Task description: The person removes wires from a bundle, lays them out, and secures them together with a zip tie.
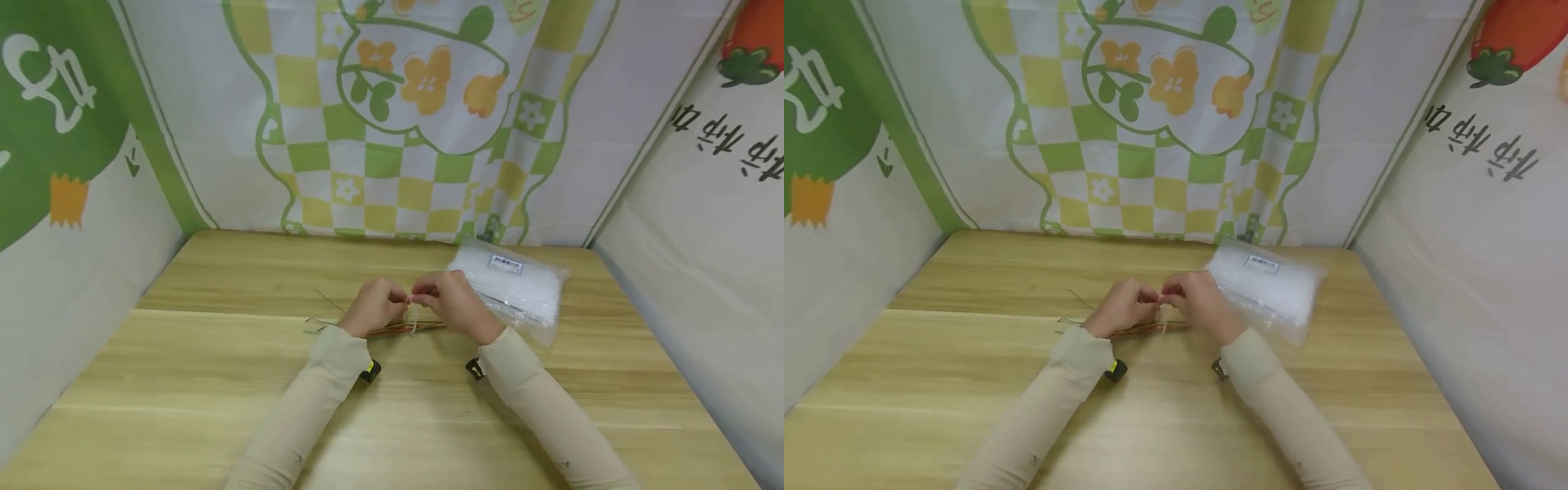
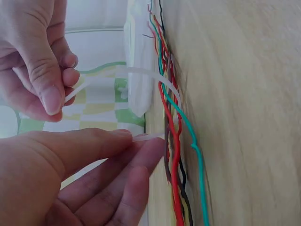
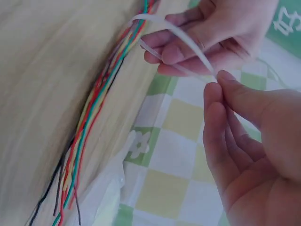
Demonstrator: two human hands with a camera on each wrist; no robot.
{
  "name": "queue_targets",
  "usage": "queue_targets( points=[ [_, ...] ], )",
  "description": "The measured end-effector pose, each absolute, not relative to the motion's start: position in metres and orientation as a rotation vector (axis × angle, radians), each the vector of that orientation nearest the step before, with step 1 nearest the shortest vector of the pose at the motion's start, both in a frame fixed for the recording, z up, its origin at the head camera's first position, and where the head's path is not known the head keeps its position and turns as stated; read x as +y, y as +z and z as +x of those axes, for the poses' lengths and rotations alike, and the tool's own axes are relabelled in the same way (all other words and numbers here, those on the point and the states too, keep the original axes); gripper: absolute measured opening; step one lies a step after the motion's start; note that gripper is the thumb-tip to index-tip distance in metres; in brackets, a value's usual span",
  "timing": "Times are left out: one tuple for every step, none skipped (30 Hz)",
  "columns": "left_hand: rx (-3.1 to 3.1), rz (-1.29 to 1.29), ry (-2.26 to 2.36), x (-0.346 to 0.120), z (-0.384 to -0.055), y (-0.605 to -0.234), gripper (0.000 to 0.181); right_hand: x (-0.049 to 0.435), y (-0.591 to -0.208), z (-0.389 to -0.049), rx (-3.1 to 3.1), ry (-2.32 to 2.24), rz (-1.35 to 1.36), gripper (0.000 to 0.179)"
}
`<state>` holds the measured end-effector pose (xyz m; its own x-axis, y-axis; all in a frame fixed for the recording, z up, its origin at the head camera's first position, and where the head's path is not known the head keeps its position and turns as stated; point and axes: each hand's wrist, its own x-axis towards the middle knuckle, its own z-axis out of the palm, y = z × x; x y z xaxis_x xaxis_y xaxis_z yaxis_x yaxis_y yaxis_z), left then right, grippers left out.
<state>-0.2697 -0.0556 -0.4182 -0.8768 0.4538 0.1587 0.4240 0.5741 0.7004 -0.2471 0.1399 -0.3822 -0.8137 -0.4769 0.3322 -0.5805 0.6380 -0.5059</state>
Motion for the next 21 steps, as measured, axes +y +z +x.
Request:
queue_targets(
  points=[
    [2.759, 0.756, 1.209, -0.0571, -0.269, -0.4182, 0.014, 0.139, -0.3817, -0.2474, -2.686, 0.944, 0.861, 0.004],
    [2.76, 0.745, 1.209, -0.058, -0.2685, -0.4183, 0.014, 0.1383, -0.3811, -0.2473, -2.686, 0.962, 0.843, 0.005],
    [2.763, 0.743, 1.204, -0.0588, -0.2682, -0.4185, 0.013, 0.1377, -0.3808, -0.2469, -2.682, 0.974, 0.822, 0.006],
    [2.763, 0.739, 1.197, -0.0593, -0.2679, -0.419, 0.013, 0.1367, -0.3805, -0.2458, -2.683, 0.989, 0.795, 0.008],
    [2.762, 0.741, 1.189, -0.06, -0.2674, -0.4193, 0.013, 0.1356, -0.3798, -0.2446, -2.688, 1.005, 0.768, 0.009],
    [2.757, 0.747, 1.186, -0.061, -0.2669, -0.4195, 0.013, 0.1344, -0.3802, -0.2442, -2.698, 1.01, 0.746, 0.01],
    [2.758, 0.76, 1.173, -0.0592, -0.2672, -0.4195, 0.014, 0.136, -0.3806, -0.2431, -2.706, 1.019, 0.718, 0.011],
    [2.754, 0.766, 1.17, -0.0579, -0.2671, -0.4192, 0.014, 0.1371, -0.3813, -0.2426, -2.715, 1.02, 0.698, 0.012],
    [2.753, 0.767, 1.17, -0.0571, -0.2668, -0.4185, 0.014, 0.1378, -0.3817, -0.2424, -2.718, 1.019, 0.683, 0.012],
    [2.751, 0.766, 1.175, -0.0565, -0.2666, -0.4178, 0.014, 0.138, -0.3819, -0.2422, -2.722, 1.015, 0.669, 0.012],
    [2.749, 0.76, 1.181, -0.0564, -0.2662, -0.4169, 0.014, 0.1378, -0.3816, -0.2421, -2.725, 1.013, 0.662, 0.012],
    [2.748, 0.76, 1.187, -0.0563, -0.2659, -0.4161, 0.013, 0.1373, -0.3813, -0.2421, -2.726, 1.013, 0.657, 0.012],
    [2.75, 0.765, 1.188, -0.0563, -0.2657, -0.4155, 0.013, 0.1366, -0.3805, -0.2419, -2.726, 1.015, 0.651, 0.012],
    [2.752, 0.769, 1.19, -0.0564, -0.2657, -0.4151, 0.013, 0.136, -0.3798, -0.2416, -2.725, 1.016, 0.647, 0.011],
    [2.759, 0.778, 1.187, -0.0564, -0.2657, -0.4148, 0.013, 0.1352, -0.3791, -0.2413, -2.725, 1.017, 0.641, 0.011],
    [2.766, 0.791, 1.183, -0.0563, -0.2658, -0.4148, 0.013, 0.1346, -0.3786, -0.241, -2.731, 1.019, 0.635, 0.01],
    [2.772, 0.805, 1.179, -0.0561, -0.2659, -0.415, 0.013, 0.1341, -0.3786, -0.241, -2.735, 1.021, 0.635, 0.01],
    [2.776, 0.817, 1.177, -0.0559, -0.2661, -0.4156, 0.012, 0.1336, -0.3789, -0.241, -2.739, 1.022, 0.635, 0.01],
    [2.783, 0.827, 1.173, -0.0555, -0.2662, -0.4162, 0.012, 0.1333, -0.3794, -0.241, -2.74, 1.018, 0.638, 0.01],
    [2.79, 0.839, 1.17, -0.0551, -0.2662, -0.4168, 0.012, 0.1331, -0.3804, -0.2411, -2.739, 1.013, 0.644, 0.009],
    [2.796, 0.842, 1.167, -0.0547, -0.2661, -0.4176, 0.012, 0.1327, -0.381, -0.2412, -2.738, 1.011, 0.647, 0.009]
  ],
)
